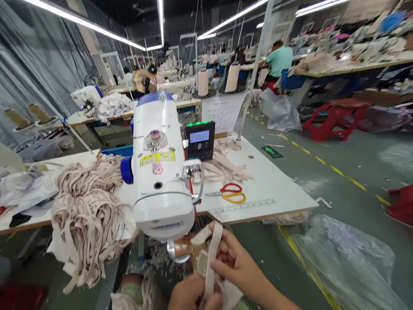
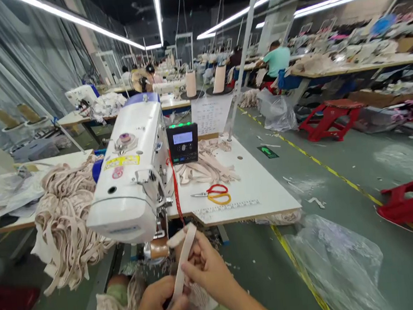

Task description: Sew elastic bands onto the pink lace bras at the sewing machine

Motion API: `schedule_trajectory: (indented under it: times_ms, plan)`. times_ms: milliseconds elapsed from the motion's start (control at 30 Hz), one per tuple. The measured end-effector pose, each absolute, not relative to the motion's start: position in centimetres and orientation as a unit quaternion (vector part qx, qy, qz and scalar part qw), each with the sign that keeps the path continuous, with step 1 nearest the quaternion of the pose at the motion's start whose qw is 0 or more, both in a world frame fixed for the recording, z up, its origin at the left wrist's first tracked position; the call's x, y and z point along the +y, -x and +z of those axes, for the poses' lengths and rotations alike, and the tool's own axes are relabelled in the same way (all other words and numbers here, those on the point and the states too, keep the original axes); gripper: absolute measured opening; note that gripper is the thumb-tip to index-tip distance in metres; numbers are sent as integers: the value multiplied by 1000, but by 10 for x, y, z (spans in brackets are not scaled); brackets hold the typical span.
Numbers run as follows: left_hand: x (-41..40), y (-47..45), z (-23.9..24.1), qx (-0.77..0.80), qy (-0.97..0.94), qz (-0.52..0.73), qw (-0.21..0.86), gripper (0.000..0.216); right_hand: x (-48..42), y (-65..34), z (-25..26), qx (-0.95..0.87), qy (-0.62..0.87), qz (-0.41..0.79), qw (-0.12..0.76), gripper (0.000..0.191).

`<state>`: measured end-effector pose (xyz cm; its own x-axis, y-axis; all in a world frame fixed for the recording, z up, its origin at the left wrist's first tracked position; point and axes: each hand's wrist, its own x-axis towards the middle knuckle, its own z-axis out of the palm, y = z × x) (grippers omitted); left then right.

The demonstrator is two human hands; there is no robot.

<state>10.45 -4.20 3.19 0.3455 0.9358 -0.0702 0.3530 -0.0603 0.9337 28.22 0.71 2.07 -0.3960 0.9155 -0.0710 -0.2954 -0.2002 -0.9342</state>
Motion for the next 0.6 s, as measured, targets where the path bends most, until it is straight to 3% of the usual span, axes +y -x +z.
schedule_trajectory:
  times_ms: [167, 233, 300, 467, 600]
  plan:
    - [-41, -119, 44, 511, -582, 308, 552, 46, 10, -281, 21, -550, 352, 671, 352, 28]
    - [-38, -118, 49, 497, -583, 326, 554, 42, 17, -283, 22, -581, 379, 633, 343, 32]
    - [-33, -110, 53, 485, -637, 352, 484, 33, 28, -285, 23, -547, 428, 610, 381, 35]
    - [-18, -79, 39, 551, -750, 336, 144, 36, 69, -276, 24, -503, 409, 650, 397, 30]
    - [-14, -69, 31, 632, -725, 265, 75, 34, 89, -262, 26, -549, 390, 640, 370, 22]
